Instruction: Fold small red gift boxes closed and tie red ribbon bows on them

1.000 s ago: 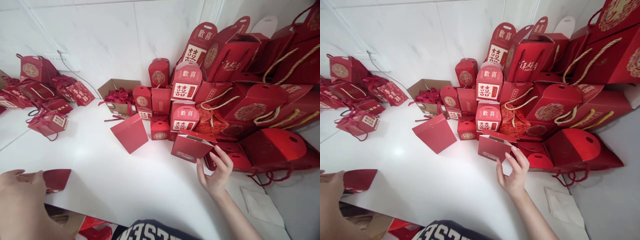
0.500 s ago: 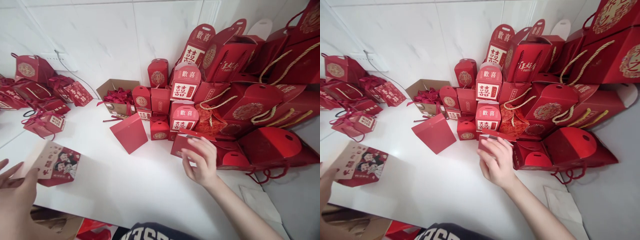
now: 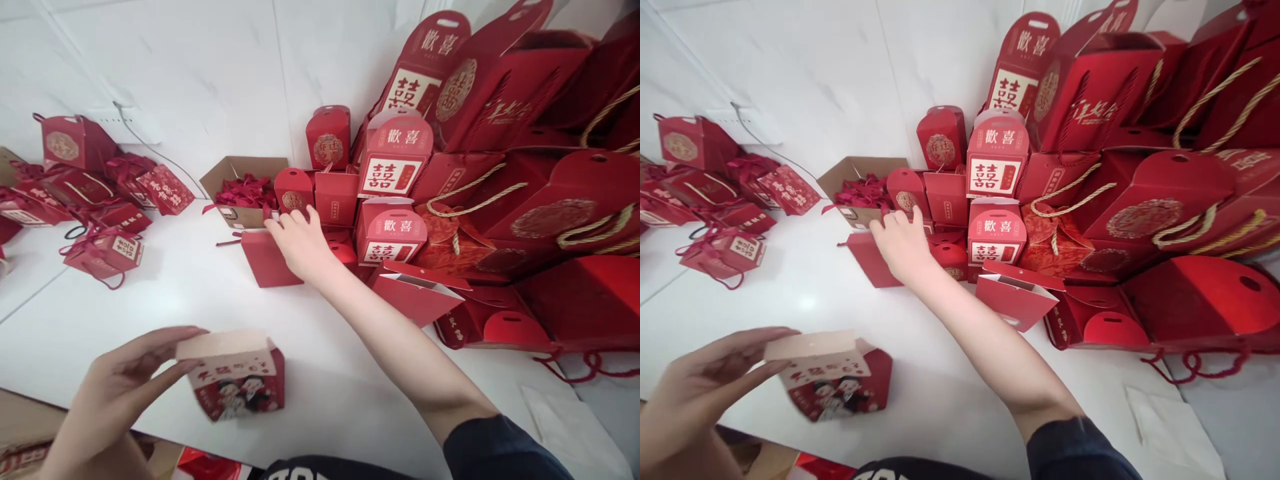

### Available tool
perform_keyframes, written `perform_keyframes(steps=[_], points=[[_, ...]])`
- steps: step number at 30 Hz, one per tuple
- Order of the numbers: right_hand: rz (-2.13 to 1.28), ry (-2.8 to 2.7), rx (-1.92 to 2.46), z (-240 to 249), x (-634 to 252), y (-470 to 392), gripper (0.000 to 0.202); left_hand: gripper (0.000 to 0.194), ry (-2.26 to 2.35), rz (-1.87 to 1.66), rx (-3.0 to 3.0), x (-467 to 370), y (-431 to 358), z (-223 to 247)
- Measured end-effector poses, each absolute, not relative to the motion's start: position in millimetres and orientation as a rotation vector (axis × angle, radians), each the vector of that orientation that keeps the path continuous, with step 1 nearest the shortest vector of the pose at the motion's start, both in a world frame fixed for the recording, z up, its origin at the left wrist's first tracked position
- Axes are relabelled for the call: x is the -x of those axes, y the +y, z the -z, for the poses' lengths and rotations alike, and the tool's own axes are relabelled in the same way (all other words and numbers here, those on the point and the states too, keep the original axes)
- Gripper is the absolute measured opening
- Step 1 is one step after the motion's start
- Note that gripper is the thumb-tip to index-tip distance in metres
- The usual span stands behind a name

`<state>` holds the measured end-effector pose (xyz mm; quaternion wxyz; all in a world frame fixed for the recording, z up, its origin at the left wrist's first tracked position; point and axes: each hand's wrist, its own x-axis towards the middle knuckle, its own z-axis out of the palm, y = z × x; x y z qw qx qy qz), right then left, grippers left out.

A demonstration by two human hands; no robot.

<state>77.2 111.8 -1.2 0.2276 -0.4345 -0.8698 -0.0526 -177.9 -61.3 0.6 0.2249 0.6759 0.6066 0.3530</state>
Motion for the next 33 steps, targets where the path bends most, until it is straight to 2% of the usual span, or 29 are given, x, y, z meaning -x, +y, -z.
perform_keyframes(steps=[6, 8, 12, 14, 17, 19, 22, 23, 25, 27, 33], points=[[0.181, -2.252, 1.308, -12.6, -83.1, 130.5, 0.031, 0.029, 1.302, -1.102, -1.844, 135.4, 17.0, 19.2], [-0.013, -2.197, 1.213, -14.9, -97.3, 123.3, 0.026, 0.030, 1.235, -1.184, -1.802, 122.5, 35.7, 25.7], [-0.704, -2.258, 0.906, -16.5, -133.6, 87.9, 0.033, 0.024, 1.092, -1.270, -1.853, 95.9, 51.4, 34.6], [-0.781, -2.273, 0.963, -14.9, -146.6, 69.5, 0.029, 0.026, 0.956, -1.221, -1.907, 86.9, 52.0, 35.2], [-0.695, -2.333, 1.004, -11.7, -154.9, 51.9, 0.006, 0.029, 0.825, -1.130, -1.986, 91.3, 57.0, 30.1], [-0.575, -2.328, 1.061, -10.8, -155.1, 46.7, 0.007, 0.022, 0.966, -1.216, -2.037, 109.2, 69.4, 23.8], [-0.460, -2.327, 1.108, -12.2, -152.7, 43.5, 0.011, 0.018, 1.517, -1.421, -1.988, 147.4, 103.2, 16.7], [-0.452, -2.345, 1.101, -13.3, -152.2, 42.4, 0.011, 0.022, 1.743, -1.303, -1.974, 158.5, 116.6, 16.8], [-0.446, -2.383, 1.086, -16.5, -152.5, 39.7, 0.011, 0.025, 2.070, -0.799, -1.816, 172.1, 142.7, 22.4], [-0.437, -2.401, 1.100, -20.4, -155.0, 36.0, 0.011, 0.027, 2.131, -0.578, -1.704, 171.4, 163.4, 35.2], [-0.359, -2.379, 1.210, -27.7, -171.6, 25.8, 0.012, 0.031, 2.120, -0.510, -1.621, 127.6, 182.4, 76.3]])
